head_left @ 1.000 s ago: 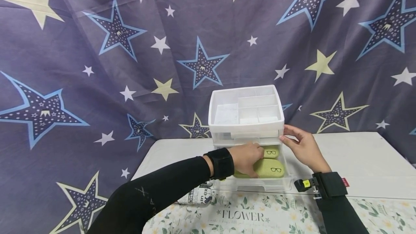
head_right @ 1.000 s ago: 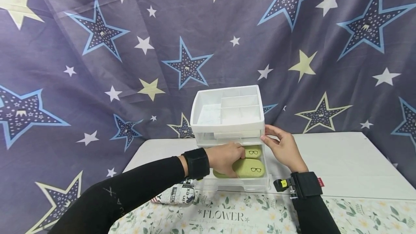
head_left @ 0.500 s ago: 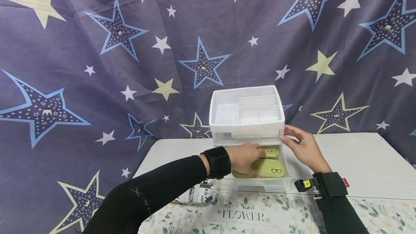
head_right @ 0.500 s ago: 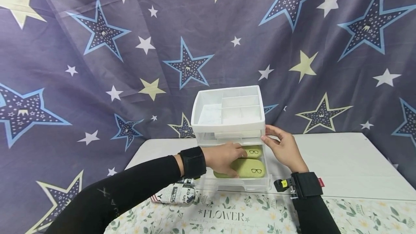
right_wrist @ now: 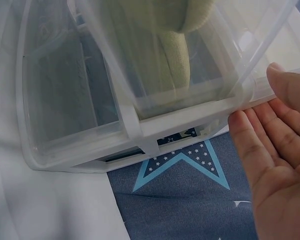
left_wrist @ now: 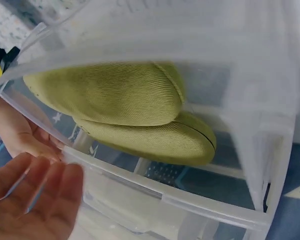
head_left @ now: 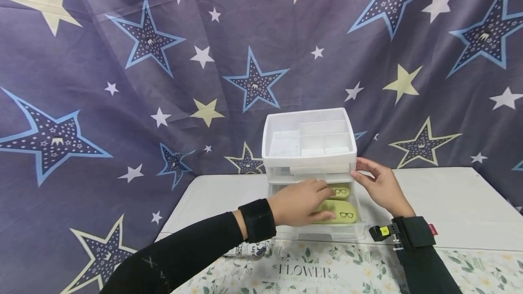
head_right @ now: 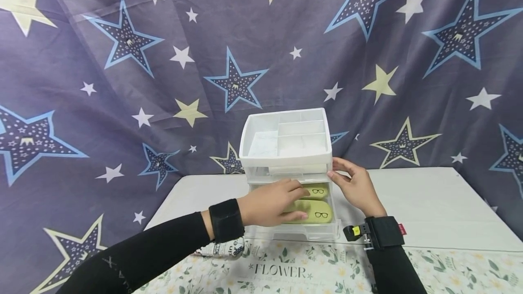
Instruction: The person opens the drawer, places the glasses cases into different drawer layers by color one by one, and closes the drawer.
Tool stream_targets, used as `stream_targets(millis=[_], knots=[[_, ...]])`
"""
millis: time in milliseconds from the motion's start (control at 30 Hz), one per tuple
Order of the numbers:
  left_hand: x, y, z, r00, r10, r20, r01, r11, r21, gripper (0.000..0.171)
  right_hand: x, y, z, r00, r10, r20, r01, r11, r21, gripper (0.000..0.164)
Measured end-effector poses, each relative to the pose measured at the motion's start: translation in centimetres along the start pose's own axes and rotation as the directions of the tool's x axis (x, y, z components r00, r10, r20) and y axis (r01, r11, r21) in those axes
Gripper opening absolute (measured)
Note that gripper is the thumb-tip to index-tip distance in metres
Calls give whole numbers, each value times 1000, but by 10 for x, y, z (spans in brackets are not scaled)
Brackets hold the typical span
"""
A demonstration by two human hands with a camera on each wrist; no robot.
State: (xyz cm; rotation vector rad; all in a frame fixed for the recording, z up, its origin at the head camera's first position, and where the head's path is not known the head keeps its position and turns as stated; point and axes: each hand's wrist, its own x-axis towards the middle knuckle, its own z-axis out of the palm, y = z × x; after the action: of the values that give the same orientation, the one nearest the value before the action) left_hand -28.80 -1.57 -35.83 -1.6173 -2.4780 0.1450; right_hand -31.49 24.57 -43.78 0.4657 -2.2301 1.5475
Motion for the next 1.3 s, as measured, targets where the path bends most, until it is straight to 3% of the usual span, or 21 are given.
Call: stream_targets(millis=[133, 233, 533, 600, 667, 800, 867, 1000, 1100, 1300], knots=[[-11, 5, 4, 989, 87, -117, -68, 985, 159, 62, 1, 0, 1, 1000, -13, -6, 13, 1000, -7, 46], [-19, 9, 7, 982, 115, -151, -81, 974, 212, 66, 0, 0, 2, 1000, -11, -10, 11, 1000, -2, 46], [-37, 26, 23, 972, 88, -216, -26, 962, 273, 68, 0, 1, 4, 1000, -4, -2, 5, 1000, 13, 47], [-39, 31, 27, 965, 95, -243, -8, 942, 337, 67, 0, 1, 3, 1000, -8, -9, 8, 1000, 11, 46], [-41, 36, 32, 951, 127, -283, 5, 905, 425, 61, 0, 1, 3, 1000, -13, -15, 13, 1000, 10, 46], [-44, 47, 44, 901, 215, -376, 46, 816, 576, 39, 0, 2, 2, 1000, -26, -16, 27, 999, 21, 45], [-46, 52, 49, 876, 255, -410, 58, 788, 613, 32, 0, 2, 2, 999, -31, -15, 31, 999, 25, 45], [-50, 60, 52, 858, 289, -425, 56, 769, 637, 36, 0, 2, 1, 999, -33, -17, 34, 999, 22, 45], [-53, 64, 59, 861, 281, -425, 65, 767, 638, 38, 0, 2, 1, 1000, -26, -15, 26, 999, 23, 45], [-56, 66, 78, 847, 244, -471, 117, 780, 614, 31, -1, 2, 2, 1000, -19, -11, 19, 1000, 8, 46]])
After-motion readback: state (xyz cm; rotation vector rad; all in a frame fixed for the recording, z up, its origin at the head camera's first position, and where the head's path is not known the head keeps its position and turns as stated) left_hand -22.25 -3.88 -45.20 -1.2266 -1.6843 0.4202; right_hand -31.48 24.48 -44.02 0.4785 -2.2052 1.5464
